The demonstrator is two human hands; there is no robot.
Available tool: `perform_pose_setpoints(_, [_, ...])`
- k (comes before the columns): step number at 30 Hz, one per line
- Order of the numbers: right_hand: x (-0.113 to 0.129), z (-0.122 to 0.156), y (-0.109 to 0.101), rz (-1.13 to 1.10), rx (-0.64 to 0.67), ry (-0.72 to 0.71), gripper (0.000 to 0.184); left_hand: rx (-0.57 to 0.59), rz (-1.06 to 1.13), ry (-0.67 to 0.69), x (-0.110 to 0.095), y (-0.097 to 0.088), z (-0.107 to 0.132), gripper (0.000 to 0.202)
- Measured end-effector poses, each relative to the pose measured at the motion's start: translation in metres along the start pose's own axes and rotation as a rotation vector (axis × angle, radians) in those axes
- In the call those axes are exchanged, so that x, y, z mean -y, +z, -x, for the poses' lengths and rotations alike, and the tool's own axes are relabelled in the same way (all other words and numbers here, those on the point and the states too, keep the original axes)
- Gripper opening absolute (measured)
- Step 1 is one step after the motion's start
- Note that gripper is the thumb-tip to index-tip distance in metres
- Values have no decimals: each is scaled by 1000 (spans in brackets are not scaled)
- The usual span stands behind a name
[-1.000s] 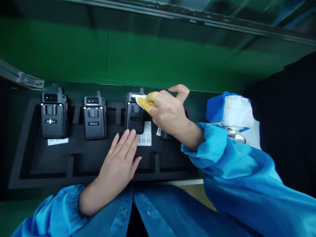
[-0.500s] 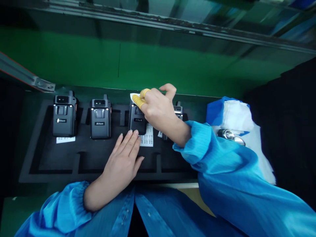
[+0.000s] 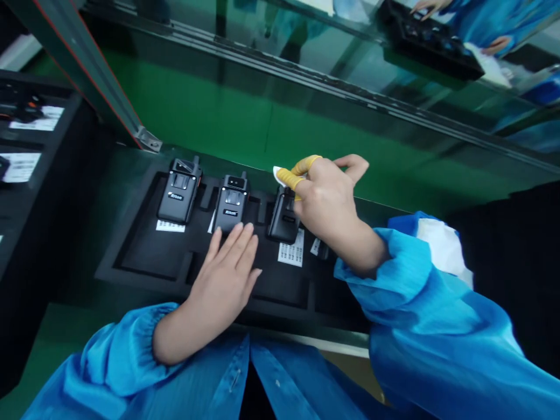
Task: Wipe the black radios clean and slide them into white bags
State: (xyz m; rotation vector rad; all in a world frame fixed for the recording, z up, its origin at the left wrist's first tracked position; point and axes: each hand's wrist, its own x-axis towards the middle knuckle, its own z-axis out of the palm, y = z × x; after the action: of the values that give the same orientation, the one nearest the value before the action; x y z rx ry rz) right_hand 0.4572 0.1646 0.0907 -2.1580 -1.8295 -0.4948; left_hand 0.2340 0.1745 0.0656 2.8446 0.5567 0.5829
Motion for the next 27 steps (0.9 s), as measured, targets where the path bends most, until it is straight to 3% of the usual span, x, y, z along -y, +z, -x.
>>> perform_pose_setpoints(4, [30, -21, 20, -6, 52, -84, 37, 12, -58, -73, 20, -5, 12, 40])
perform_pose_setpoints(8, [52, -34, 33, 24, 148, -160, 43, 16, -48, -66, 25, 1, 16, 40])
perform_pose_setpoints(11, [54, -34, 31, 35, 187, -252, 43, 0, -34, -62, 25, 3, 16, 40])
perform_pose_setpoints(14, [40, -26, 27, 5, 175, -363, 41, -5, -26, -65, 25, 2, 16, 41])
perform_pose_setpoints(16, [26, -21, 25, -3, 166, -333, 40, -3, -29, -59, 25, 1, 16, 41])
perform_pose_setpoints(20, [14, -18, 28, 28, 131, -130, 40, 4, -45, -43, 25, -1, 15, 40])
perform_pose_setpoints(27, [54, -34, 32, -22, 152, -220, 38, 8, -78, -38, 25, -2, 15, 38])
